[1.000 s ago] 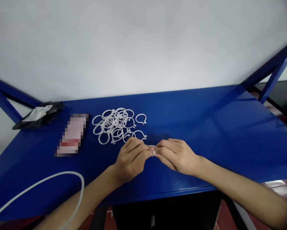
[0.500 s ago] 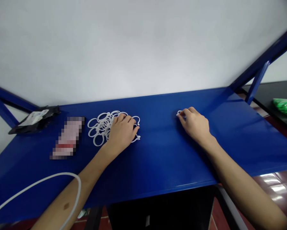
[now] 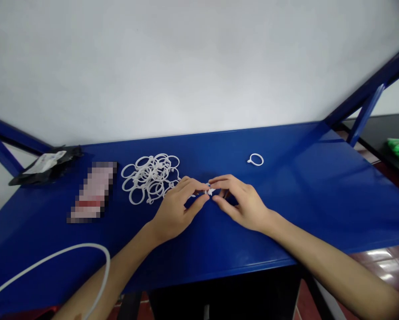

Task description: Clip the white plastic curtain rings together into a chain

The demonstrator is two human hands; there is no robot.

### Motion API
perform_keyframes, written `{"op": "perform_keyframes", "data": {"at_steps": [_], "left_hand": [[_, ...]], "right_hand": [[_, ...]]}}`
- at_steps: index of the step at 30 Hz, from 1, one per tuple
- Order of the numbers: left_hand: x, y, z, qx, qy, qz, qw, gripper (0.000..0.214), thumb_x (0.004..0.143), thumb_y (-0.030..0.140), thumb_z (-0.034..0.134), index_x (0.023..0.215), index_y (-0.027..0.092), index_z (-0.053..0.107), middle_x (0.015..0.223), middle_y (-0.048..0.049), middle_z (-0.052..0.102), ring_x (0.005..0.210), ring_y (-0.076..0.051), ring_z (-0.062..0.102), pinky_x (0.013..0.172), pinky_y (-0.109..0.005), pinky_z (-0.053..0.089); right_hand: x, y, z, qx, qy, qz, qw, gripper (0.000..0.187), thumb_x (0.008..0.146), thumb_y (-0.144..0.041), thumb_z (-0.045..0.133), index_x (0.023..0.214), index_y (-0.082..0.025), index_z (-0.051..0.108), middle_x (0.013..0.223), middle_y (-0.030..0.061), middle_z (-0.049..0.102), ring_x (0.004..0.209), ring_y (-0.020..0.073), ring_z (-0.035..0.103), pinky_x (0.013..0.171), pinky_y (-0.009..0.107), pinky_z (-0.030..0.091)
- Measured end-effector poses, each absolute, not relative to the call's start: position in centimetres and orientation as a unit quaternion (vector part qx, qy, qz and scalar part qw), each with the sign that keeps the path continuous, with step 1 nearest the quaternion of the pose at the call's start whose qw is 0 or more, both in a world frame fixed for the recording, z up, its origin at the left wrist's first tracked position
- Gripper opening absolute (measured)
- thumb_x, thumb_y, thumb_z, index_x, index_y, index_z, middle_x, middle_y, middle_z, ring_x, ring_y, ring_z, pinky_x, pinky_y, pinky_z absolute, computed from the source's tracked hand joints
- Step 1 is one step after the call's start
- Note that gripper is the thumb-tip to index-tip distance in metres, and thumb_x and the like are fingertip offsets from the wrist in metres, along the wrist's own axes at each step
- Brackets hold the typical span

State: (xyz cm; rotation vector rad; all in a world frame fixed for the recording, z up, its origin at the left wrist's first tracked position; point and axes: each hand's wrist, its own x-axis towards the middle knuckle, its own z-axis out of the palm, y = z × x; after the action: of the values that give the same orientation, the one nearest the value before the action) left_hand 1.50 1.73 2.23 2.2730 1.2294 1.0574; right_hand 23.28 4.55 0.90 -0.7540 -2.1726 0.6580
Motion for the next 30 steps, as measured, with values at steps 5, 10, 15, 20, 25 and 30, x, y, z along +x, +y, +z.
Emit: {"op": "perform_keyframes", "data": {"at_steps": [5, 10, 15, 20, 25, 30], "left_hand": [[1.7, 1.6, 1.2, 0.753, 0.454, 0.424, 0.218, 0.011, 0.097, 0.029, 0.062, 0.104, 0.021, 0.063, 0.091, 0.0005, 0.07, 0.077, -0.01, 0.067, 0.073, -0.022, 0.056], [1.9, 1.6, 0.8, 0.74, 0.443, 0.45, 0.231, 0.007, 0.096, 0.027, 0.066, 0.099, 0.021, 0.068, 0.09, -0.0002, 0.073, 0.079, -0.011, 0.07, 0.073, -0.023, 0.057], [2.3, 1.6, 0.9, 0.743, 0.405, 0.495, 0.198, 0.002, 0.092, 0.019, 0.069, 0.092, 0.02, 0.07, 0.089, -0.0007, 0.075, 0.081, -0.012, 0.068, 0.075, -0.025, 0.056], [3.0, 1.1, 0.8, 0.755, 0.388, 0.505, 0.153, 0.013, 0.09, 0.006, 0.069, 0.09, 0.019, 0.07, 0.081, 0.0011, 0.075, 0.078, -0.012, 0.064, 0.073, -0.025, 0.056], [3.5, 0.8, 0.9, 0.764, 0.365, 0.522, 0.1, 0.019, 0.089, 0.0, 0.065, 0.089, 0.018, 0.071, 0.078, 0.0006, 0.075, 0.074, -0.012, 0.063, 0.07, -0.025, 0.057], [3.6, 0.8, 0.5, 0.766, 0.356, 0.53, 0.074, 0.023, 0.089, -0.004, 0.062, 0.085, 0.018, 0.07, 0.081, 0.0, 0.076, 0.078, -0.013, 0.066, 0.072, -0.027, 0.058]], "right_hand": [[23.1, 4.6, 0.6, -0.305, -0.823, 0.288, 0.383, 0.009, 0.101, -0.023, 0.057, 0.108, -0.02, 0.061, 0.1, 0.0037, 0.069, 0.068, 0.0092, 0.062, 0.063, 0.024, 0.052], [23.1, 4.5, 0.6, -0.28, -0.828, 0.298, 0.384, 0.007, 0.099, -0.022, 0.06, 0.105, -0.019, 0.063, 0.094, 0.0033, 0.069, 0.071, 0.0097, 0.061, 0.063, 0.023, 0.05], [23.0, 4.1, 0.4, -0.257, -0.827, 0.306, 0.395, 0.004, 0.1, -0.02, 0.058, 0.098, -0.019, 0.062, 0.091, 0.0045, 0.07, 0.079, 0.0129, 0.066, 0.069, 0.026, 0.053], [23.2, 3.6, 0.3, -0.24, -0.867, 0.238, 0.366, 0.01, 0.103, -0.018, 0.051, 0.099, -0.018, 0.06, 0.088, 0.0054, 0.071, 0.074, 0.0133, 0.067, 0.065, 0.025, 0.053], [23.1, 3.3, 0.4, -0.23, -0.896, 0.134, 0.354, 0.015, 0.104, -0.018, 0.048, 0.092, -0.017, 0.058, 0.077, 0.0025, 0.068, 0.064, 0.0113, 0.061, 0.06, 0.024, 0.048], [22.9, 3.3, 0.2, -0.229, -0.91, 0.051, 0.342, 0.019, 0.105, -0.017, 0.045, 0.089, -0.017, 0.057, 0.07, -0.0008, 0.063, 0.058, 0.0099, 0.054, 0.056, 0.025, 0.041]]}}
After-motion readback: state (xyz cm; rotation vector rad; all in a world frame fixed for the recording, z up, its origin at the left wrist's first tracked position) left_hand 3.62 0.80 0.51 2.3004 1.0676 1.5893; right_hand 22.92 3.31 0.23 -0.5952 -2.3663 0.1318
